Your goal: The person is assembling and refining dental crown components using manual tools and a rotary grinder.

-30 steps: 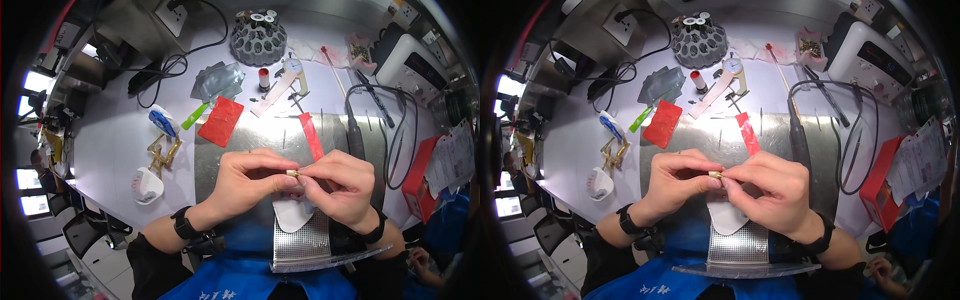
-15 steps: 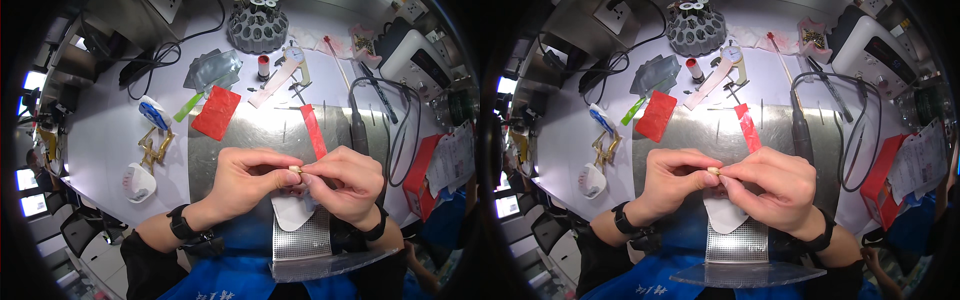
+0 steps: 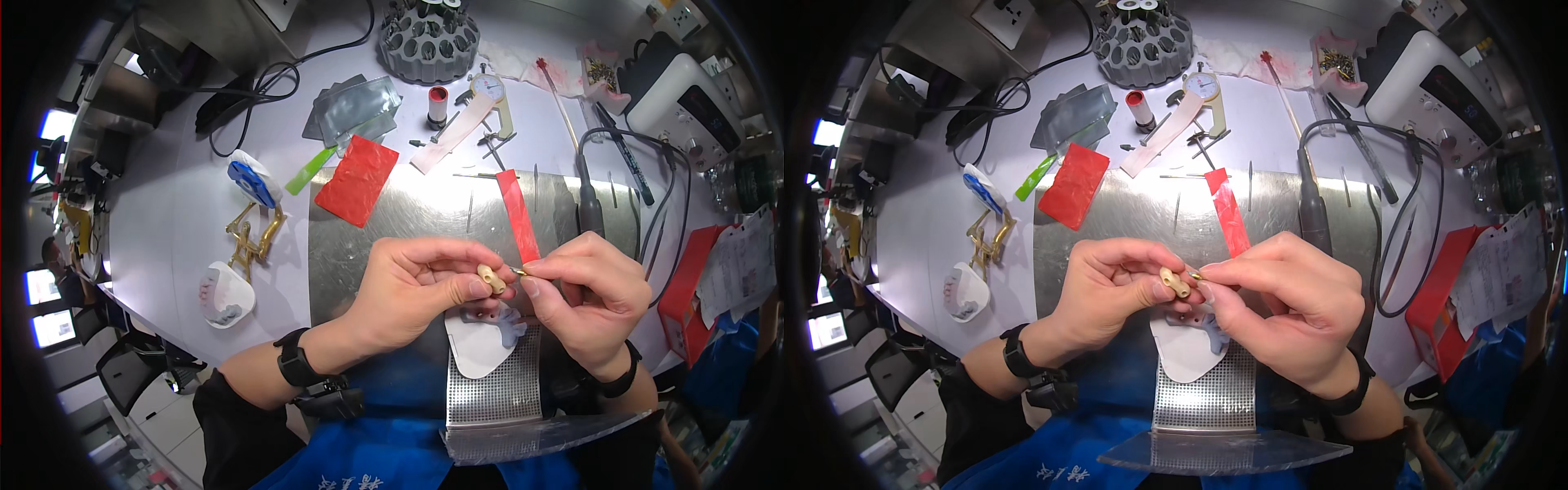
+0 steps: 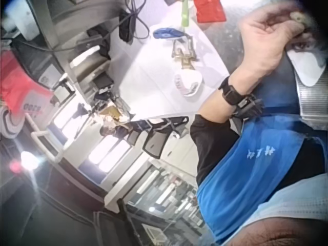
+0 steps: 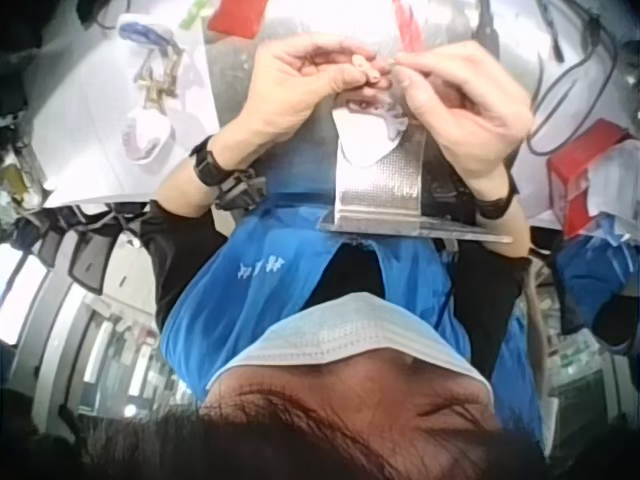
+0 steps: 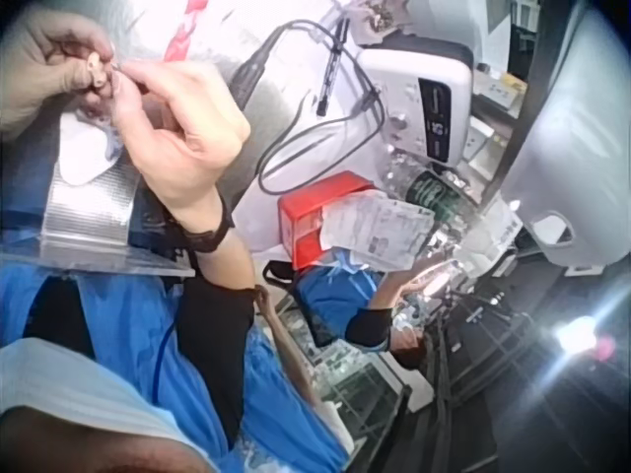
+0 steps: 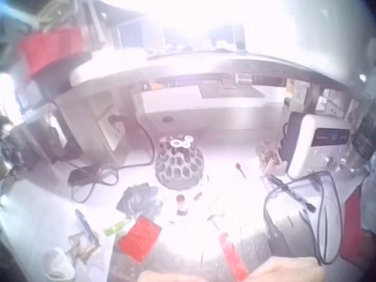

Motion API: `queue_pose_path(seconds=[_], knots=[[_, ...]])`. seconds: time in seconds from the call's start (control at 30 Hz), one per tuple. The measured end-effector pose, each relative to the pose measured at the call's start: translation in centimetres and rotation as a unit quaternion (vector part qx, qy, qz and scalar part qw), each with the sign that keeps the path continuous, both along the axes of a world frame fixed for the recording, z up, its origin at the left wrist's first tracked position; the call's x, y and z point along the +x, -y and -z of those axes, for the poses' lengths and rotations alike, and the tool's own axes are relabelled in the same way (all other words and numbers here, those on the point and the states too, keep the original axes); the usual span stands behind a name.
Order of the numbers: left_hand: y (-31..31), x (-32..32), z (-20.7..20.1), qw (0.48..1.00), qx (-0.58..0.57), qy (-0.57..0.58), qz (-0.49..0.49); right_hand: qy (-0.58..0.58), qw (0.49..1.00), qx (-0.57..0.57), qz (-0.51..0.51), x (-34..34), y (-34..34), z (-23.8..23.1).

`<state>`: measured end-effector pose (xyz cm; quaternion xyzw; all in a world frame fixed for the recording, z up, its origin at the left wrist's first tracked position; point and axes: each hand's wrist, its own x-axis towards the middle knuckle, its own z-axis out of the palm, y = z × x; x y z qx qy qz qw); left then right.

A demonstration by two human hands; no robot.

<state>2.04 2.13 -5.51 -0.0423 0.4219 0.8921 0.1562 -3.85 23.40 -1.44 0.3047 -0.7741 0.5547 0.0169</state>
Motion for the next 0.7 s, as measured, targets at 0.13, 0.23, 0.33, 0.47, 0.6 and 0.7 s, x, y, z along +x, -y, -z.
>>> queue_pose_path(seconds=[0.13, 0.23, 0.33, 0.47, 0.6, 0.7], knots=[[-0.02, -0.08, -0.05, 1.000, -0.003, -0.003, 0.000, 0.017, 1.000, -0.011, -0.020, 0.20, 0.15, 0.05], [0.08, 0.03, -0.12, 1.000, -0.010, 0.004, -0.001, 0.027, 0.999, -0.011, -0.027, 0.33, 0.30, -0.20], [0.21, -0.06, -0.20, 1.000, -0.018, 0.007, 0.006, 0.029, 0.999, -0.007, -0.030, 0.39, 0.40, -0.06], [0.14, -0.09, -0.18, 1.000, -0.020, 0.004, 0.011, 0.024, 0.999, 0.002, -0.033, 0.32, 0.25, -0.15], [0.23, 0.00, -0.20, 0.999, -0.050, -0.003, 0.021, 0.021, 0.999, 0.000, -0.032, 0.37, 0.32, -0.07], [0.13, 0.07, 0.06, 0.994, -0.087, -0.056, 0.024, 0.012, 1.000, 0.009, -0.028, 0.48, 0.33, -0.07]])
